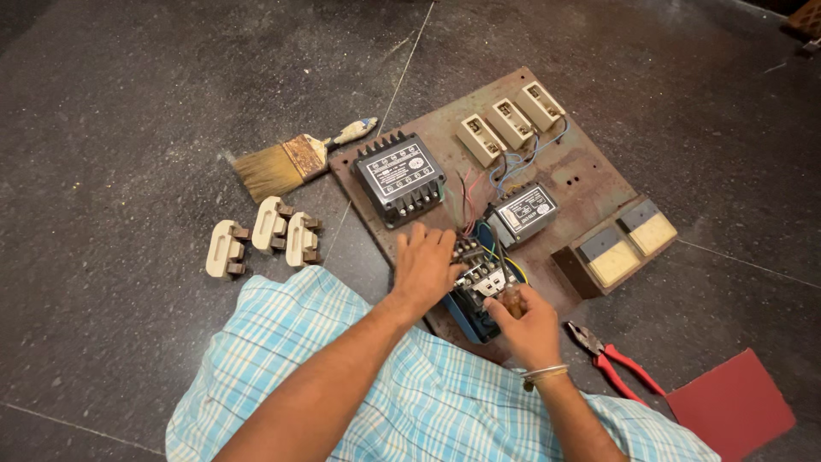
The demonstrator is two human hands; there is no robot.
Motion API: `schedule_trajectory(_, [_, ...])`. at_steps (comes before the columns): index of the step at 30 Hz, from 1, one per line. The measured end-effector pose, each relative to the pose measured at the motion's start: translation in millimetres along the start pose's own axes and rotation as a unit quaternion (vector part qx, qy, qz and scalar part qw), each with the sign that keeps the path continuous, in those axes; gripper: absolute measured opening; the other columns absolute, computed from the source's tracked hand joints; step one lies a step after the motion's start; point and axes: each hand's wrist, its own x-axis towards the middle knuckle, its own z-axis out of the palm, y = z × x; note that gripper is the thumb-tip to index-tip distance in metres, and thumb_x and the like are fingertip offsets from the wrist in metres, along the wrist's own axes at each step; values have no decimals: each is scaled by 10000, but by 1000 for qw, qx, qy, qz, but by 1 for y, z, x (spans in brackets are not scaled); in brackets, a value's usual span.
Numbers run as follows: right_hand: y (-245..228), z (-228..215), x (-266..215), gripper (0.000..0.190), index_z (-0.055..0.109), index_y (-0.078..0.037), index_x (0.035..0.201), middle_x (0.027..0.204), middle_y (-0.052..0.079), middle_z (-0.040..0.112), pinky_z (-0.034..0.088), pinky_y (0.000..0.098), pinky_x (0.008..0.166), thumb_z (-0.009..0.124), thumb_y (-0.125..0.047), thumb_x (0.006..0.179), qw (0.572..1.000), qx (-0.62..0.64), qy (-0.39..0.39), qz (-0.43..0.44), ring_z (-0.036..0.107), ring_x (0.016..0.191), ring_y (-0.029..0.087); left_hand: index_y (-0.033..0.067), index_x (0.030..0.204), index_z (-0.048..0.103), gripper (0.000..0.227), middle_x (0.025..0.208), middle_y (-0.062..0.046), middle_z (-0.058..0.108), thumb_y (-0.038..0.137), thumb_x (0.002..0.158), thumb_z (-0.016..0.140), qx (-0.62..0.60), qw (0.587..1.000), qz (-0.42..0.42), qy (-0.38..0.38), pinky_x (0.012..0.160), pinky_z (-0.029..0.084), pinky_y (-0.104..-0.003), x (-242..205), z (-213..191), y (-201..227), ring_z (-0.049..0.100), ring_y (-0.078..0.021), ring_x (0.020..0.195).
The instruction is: The person wires an electrical panel using a screwdriver and pliers, handling several wires and electrical components while sitting on the floor.
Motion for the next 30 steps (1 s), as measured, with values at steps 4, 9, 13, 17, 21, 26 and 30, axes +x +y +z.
schedule_trajectory(4, [11,-6,4,270,639,-40,791,615,-49,475,338,274,501,838,-220,823,1000,26,1,12,384,583,58,96,990,670,444,997,-64,685,376,706,865,-8,999,-31,6,843,365,-521,-1,-6,2,534,-330,1039])
schedule_trajectory(9, [17,-29,8,257,660,-32,801,631,-38,480,353,277,498,812,-236,835,997,45,-24,50,406,570,70,101,983,672,441,1010,-83,670,356,684,871,45,999,-18,17,824,367,-503,-4,-8,7,535,-318,1055])
schedule_trajectory(13, [7,-52,1,274,693,-17,823,614,3,531,387,307,516,820,-260,822,998,-38,-25,40,434,578,94,104,1001,667,430,1015,-89,664,324,690,868,52,998,-34,-14,825,372,-496,-2,-7,11,537,-303,1057])
schedule_trajectory(17, [1,-64,-11,299,707,-22,862,580,71,558,434,346,519,813,-291,784,994,-101,-28,17,472,548,143,106,1015,661,439,998,-97,652,270,659,858,60,997,-34,-35,846,386,-488,-2,-3,12,564,-302,1031])
schedule_trajectory(21, [2,-70,-20,408,647,32,813,576,137,504,410,389,524,839,-328,799,983,-171,-45,51,425,546,197,101,1001,654,356,960,-123,645,201,695,805,58,998,-23,-22,836,407,-474,1,6,8,614,-317,958])
schedule_trajectory(26, [2,-75,-23,335,678,-13,913,656,119,638,473,355,576,807,-296,787,988,-135,-47,54,547,589,174,91,975,642,165,936,-138,641,100,813,674,58,998,-5,-15,826,421,-465,-1,19,3,627,-329,915])
schedule_trajectory(30, [7,-79,-21,446,585,-60,1195,858,98,779,541,303,674,718,-105,772,991,-84,-58,89,676,701,164,72,963,634,137,926,-152,631,69,827,617,40,999,6,-13,824,424,-462,-3,21,-1,623,-338,910])
